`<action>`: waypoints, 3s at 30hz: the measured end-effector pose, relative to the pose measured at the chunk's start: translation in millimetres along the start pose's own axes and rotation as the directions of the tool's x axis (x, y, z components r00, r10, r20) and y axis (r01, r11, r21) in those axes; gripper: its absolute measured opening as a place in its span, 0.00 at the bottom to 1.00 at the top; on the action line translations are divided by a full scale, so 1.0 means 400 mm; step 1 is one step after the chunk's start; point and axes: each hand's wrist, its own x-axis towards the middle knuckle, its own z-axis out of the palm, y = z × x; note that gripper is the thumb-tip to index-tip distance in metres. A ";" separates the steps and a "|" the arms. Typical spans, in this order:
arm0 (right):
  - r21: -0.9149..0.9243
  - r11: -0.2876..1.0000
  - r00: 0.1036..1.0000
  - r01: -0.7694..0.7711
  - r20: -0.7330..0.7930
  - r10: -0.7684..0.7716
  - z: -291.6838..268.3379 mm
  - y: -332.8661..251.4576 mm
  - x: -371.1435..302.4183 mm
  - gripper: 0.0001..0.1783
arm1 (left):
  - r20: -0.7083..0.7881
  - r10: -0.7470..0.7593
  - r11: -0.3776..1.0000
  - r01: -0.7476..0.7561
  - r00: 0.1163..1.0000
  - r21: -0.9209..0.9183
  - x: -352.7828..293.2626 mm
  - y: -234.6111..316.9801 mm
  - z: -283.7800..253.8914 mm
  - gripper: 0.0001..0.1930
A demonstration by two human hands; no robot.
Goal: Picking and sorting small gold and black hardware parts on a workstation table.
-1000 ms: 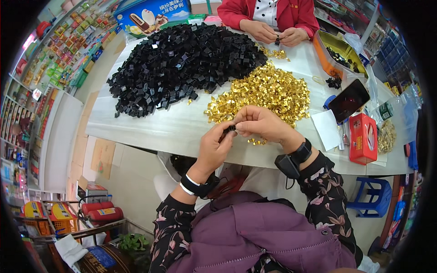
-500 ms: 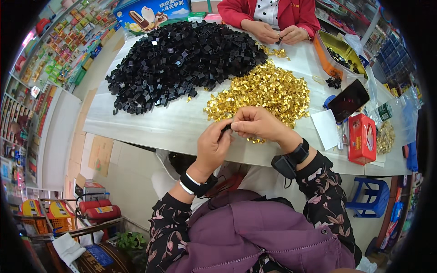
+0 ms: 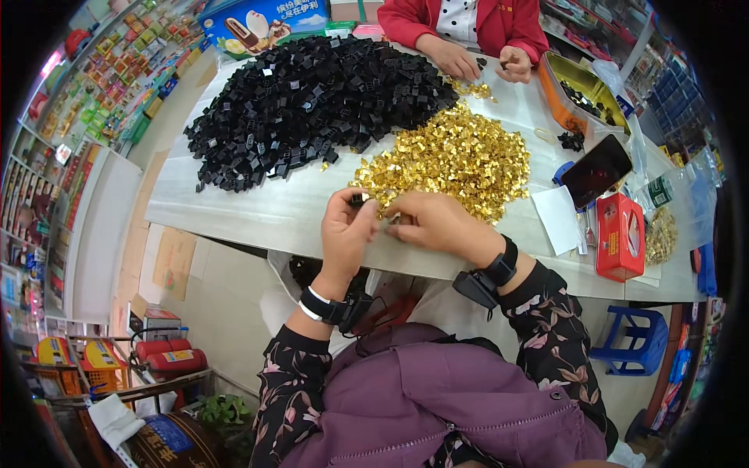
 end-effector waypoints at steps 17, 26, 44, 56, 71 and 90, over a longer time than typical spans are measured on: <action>0.709 0.663 0.963 -0.241 0.091 0.254 -0.048 -0.022 0.014 0.09 | 0.280 0.044 0.925 -0.145 0.959 0.350 -0.019 -0.018 0.017 0.13; 0.674 0.685 0.954 -0.278 0.110 0.279 -0.036 0.000 0.007 0.09 | 0.222 0.056 0.946 -0.123 0.973 0.301 -0.023 -0.020 0.018 0.14; 0.603 0.705 0.927 -0.374 0.233 0.294 -0.041 0.010 0.009 0.12 | 0.322 0.244 0.799 -0.378 0.915 0.467 -0.029 -0.016 0.024 0.13; -0.204 0.977 0.982 -0.058 -0.188 0.019 -0.035 0.017 0.002 0.08 | -0.011 -0.210 0.951 0.207 0.978 0.229 0.187 0.173 -0.125 0.09; -0.237 0.965 0.991 -0.115 -0.090 0.096 -0.056 0.016 -0.007 0.06 | 0.447 -0.081 -0.114 -0.453 0.891 0.884 0.286 0.128 -0.128 0.15; 0.702 0.679 0.974 -0.215 0.100 0.205 -0.061 0.022 0.011 0.09 | 0.347 0.018 0.799 -0.222 0.938 0.559 0.021 -0.011 0.028 0.16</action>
